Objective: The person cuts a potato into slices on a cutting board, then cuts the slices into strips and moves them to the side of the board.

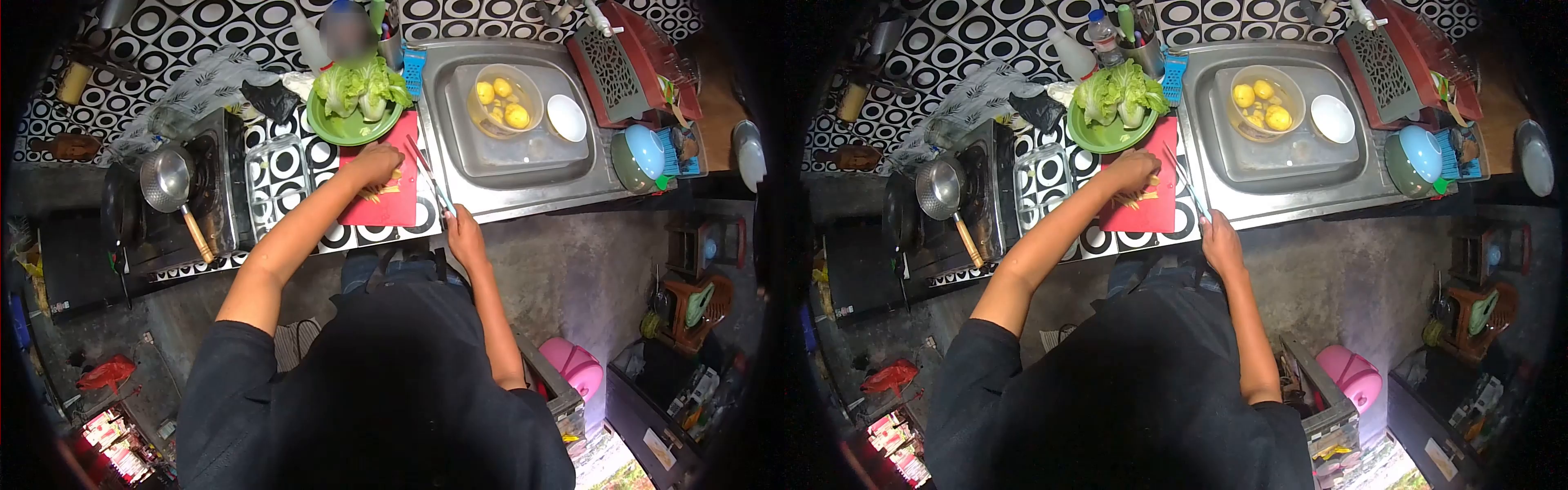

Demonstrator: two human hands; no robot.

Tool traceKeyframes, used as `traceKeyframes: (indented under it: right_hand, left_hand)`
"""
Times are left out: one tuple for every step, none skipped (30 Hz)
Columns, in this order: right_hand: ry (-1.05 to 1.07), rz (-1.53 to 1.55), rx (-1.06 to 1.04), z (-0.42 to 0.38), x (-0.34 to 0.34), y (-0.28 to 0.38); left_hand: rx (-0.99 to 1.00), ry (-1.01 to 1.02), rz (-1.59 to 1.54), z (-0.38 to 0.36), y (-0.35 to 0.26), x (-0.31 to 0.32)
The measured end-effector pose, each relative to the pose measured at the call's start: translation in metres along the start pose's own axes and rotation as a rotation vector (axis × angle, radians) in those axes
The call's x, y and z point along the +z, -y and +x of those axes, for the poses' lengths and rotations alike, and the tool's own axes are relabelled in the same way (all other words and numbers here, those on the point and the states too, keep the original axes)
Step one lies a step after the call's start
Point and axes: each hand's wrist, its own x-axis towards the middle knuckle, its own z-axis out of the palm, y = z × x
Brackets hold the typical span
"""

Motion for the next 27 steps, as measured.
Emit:
traceKeyframes:
  right_hand:
    - [-0.008, 0.004, -0.003, -0.001, 0.0, 0.0]
    - [-0.009, 0.004, -0.017, -0.003, 0.0, 0.0]
    - [-0.012, 0.002, -0.028, -0.006, 0.0, -0.002]
    - [-0.016, 0.001, -0.043, -0.007, -0.002, -0.002]
    - [0.002, -0.001, -0.057, -0.01, -0.006, -0.003]
    - [0.024, -0.002, -0.072, -0.014, -0.012, 0.001]
    - [0.049, -0.001, -0.09, -0.017, -0.017, 0.006]
    - [0.085, 0.008, -0.107, -0.019, -0.02, 0.009]
    - [0.121, 0.017, -0.124, -0.022, -0.023, 0.012]
    - [0.16, 0.025, -0.14, -0.024, -0.025, 0.015]
    - [0.209, 0.041, -0.151, -0.025, -0.024, 0.018]
    - [0.261, 0.056, -0.162, -0.025, -0.022, 0.021]
    - [0.314, 0.07, -0.174, -0.025, -0.02, 0.026]
    - [0.358, 0.057, -0.205, -0.026, -0.016, 0.032]
    - [0.41, 0.063, -0.21, -0.025, -0.01, 0.036]
    - [0.461, 0.066, -0.215, -0.023, -0.002, 0.04]
    - [0.513, 0.068, -0.221, -0.021, 0.004, 0.045]
    - [0.572, 0.059, -0.189, -0.018, 0.01, 0.051]
    - [0.629, 0.049, -0.157, -0.015, 0.015, 0.057]
    - [0.652, 0.039, -0.163, -0.012, 0.022, 0.058]
    - [0.677, 0.031, -0.161, -0.012, 0.029, 0.058]
    - [0.701, 0.028, -0.167, -0.011, 0.033, 0.056]
    - [0.721, 0.025, -0.175, -0.009, 0.037, 0.056]
    - [0.737, 0.022, -0.185, -0.005, 0.04, 0.056]
    - [0.73, 0.03, -0.18, -0.002, 0.042, 0.057]
    - [0.725, 0.04, -0.172, -0.001, 0.042, 0.057]
    - [0.72, 0.051, -0.162, -0.001, 0.043, 0.057]
  left_hand:
    - [0.037, -0.029, 0.02, -0.002, 0.005, 0.0]
    - [0.022, -0.029, -0.041, -0.001, 0.01, -0.001]
    - [0.009, -0.029, -0.104, -0.002, 0.012, -0.002]
    - [0.036, -0.134, -0.185, -0.014, 0.007, -0.016]
    - [-0.037, -0.129, -0.28, -0.023, 0.006, -0.024]
    - [-0.117, -0.122, -0.375, -0.032, 0.006, -0.03]
    - [-0.2, -0.117, -0.467, -0.043, 0.008, -0.033]
    - [-0.211, -0.184, -0.594, -0.061, 0.006, -0.032]
    - [-0.249, -0.254, -0.579, -0.079, 0.003, -0.03]
    - [-0.287, -0.322, -0.565, -0.099, 0.0, -0.026]
    - [-0.327, -0.39, -0.55, -0.118, -0.003, -0.022]
    - [-0.444, -0.395, -0.625, -0.136, -0.008, -0.019]
    - [-0.561, -0.4, -0.699, -0.154, -0.012, -0.015]
    - [-0.57, -0.498, -0.738, -0.17, -0.011, 0.001]
    - [-0.598, -0.571, -0.735, -0.184, -0.012, 0.016]
    - [-0.671, -0.586, -0.794, -0.197, -0.014, 0.025]
    - [-0.742, -0.603, -0.854, -0.207, -0.017, 0.034]
    - [-0.818, -0.64, -1.023, -0.215, -0.025, 0.038]
    - [-0.828, -0.693, -1.111, -0.221, -0.029, 0.043]
    - [-0.839, -0.742, -1.2, -0.226, -0.034, 0.05]
    - [-0.851, -0.785, -1.29, -0.231, -0.039, 0.057]
    - [-0.867, -0.804, -1.327, -0.234, -0.043, 0.062]
    - [-0.872, -0.82, -1.342, -0.237, -0.046, 0.068]
    - [-0.87, -0.838, -1.354, -0.239, -0.046, 0.076]
    - [-0.866, -0.859, -1.363, -0.239, -0.044, 0.083]
    - [-0.865, -0.868, -1.389, -0.239, -0.044, 0.09]
    - [-0.87, -0.881, -1.393, -0.238, -0.045, 0.09]
